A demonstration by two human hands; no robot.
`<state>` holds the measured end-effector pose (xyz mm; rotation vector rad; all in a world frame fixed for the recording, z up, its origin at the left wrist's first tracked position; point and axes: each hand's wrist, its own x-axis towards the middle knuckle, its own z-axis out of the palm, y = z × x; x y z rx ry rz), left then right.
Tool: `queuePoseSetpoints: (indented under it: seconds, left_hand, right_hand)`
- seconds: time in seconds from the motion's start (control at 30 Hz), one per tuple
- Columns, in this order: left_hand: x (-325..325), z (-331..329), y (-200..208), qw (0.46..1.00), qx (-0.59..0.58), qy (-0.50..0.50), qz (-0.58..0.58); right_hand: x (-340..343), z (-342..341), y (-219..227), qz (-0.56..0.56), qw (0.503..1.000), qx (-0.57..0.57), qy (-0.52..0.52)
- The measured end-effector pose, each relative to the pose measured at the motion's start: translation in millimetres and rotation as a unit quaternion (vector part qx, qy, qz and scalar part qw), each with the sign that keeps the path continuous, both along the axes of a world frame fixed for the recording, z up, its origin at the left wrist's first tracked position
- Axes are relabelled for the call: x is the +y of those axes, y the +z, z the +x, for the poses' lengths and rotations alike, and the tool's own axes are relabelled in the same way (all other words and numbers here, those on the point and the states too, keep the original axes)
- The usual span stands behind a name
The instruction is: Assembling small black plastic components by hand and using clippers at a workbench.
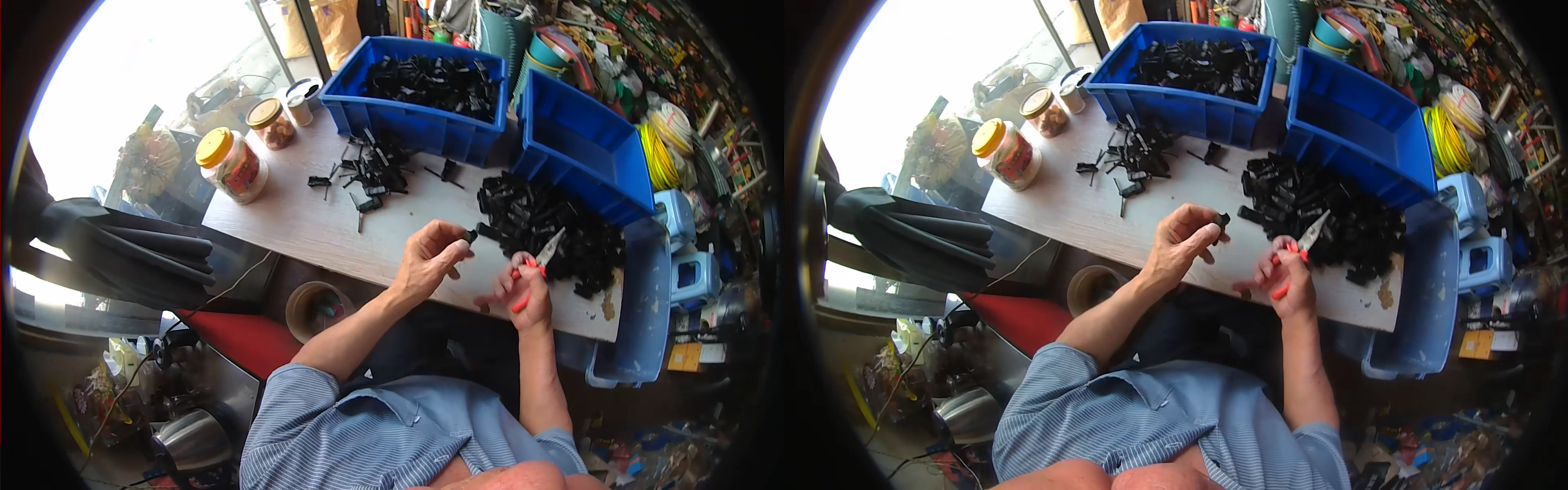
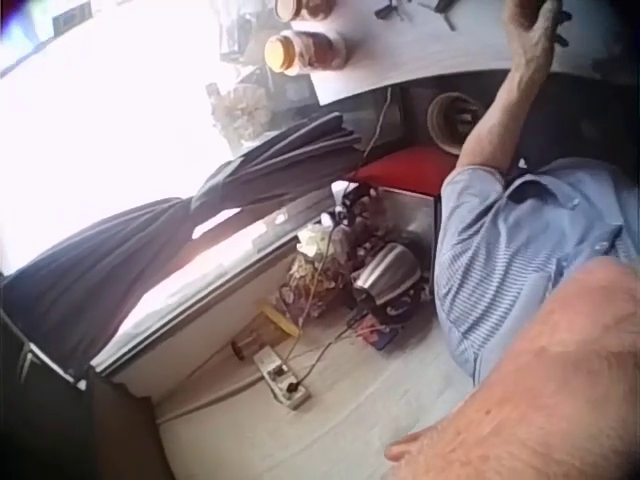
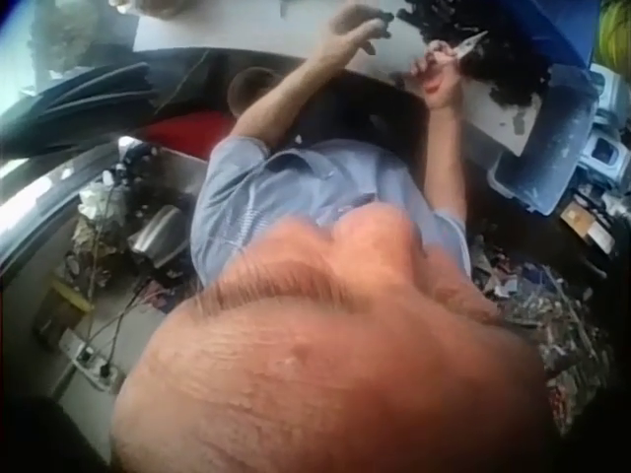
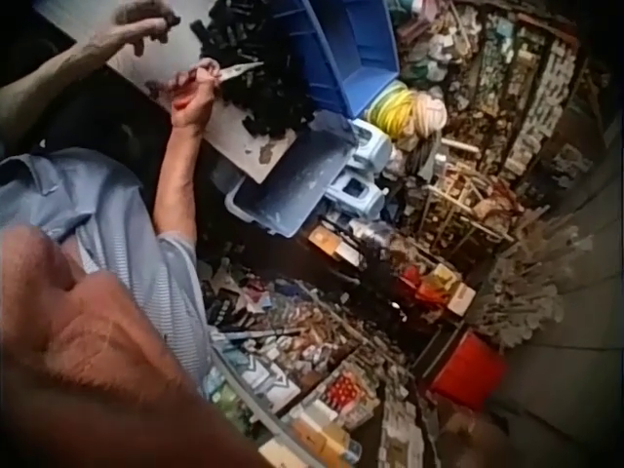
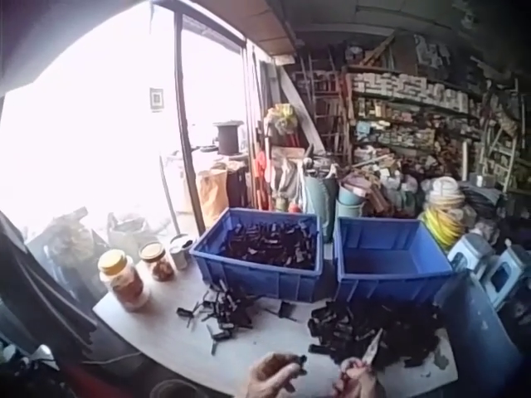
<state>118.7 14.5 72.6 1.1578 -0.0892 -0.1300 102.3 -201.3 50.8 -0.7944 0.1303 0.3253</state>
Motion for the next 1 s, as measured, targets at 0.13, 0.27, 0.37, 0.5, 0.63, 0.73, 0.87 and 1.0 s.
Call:
queuePoseSetpoints:
  seconds: [0.13,0.27,0.37,0.5,0.63,0.73,0.87,1.0]
  left_hand:
    - [-13.4,-23.0,-6.8,0.987,0.12,-0.075,-0.077]
    - [-20.5,-27.2,-10.2,0.972,0.183,-0.105,-0.107]
    - [-19.1,-25.0,-13.0,0.966,0.188,-0.144,-0.106]
    - [-16.0,-26.4,-11.6,0.954,0.222,-0.183,-0.081]
    - [-12.3,-38.9,-12.8,0.955,0.205,-0.193,-0.091]
    - [-20.4,-56.2,-5.5,0.963,0.199,-0.121,-0.133]
    - [-26.3,-78.4,-11.7,0.984,0.115,-0.062,-0.121]
    - [-27.3,-89.2,-18.4,0.995,0.072,-0.057,-0.05]
  right_hand:
    - [21.3,-5.9,16.0,-0.131,0.991,-0.022,-0.032]
    - [17.0,-12.7,16.1,-0.182,0.982,-0.043,-0.004]
    - [17.3,-19.6,22.0,-0.198,0.98,-0.035,-0.007]
    - [16.4,-29.7,34.4,-0.214,0.976,-0.022,0.034]
    - [21.9,-42.1,31.5,-0.223,0.972,-0.043,0.052]
    - [27.2,-48.1,33.5,-0.201,0.979,-0.025,0.008]
    - [24.3,-50.2,17.1,-0.201,0.979,-0.036,0.005]
    - [32.4,-62.7,18.4,-0.202,0.979,-0.021,0.009]
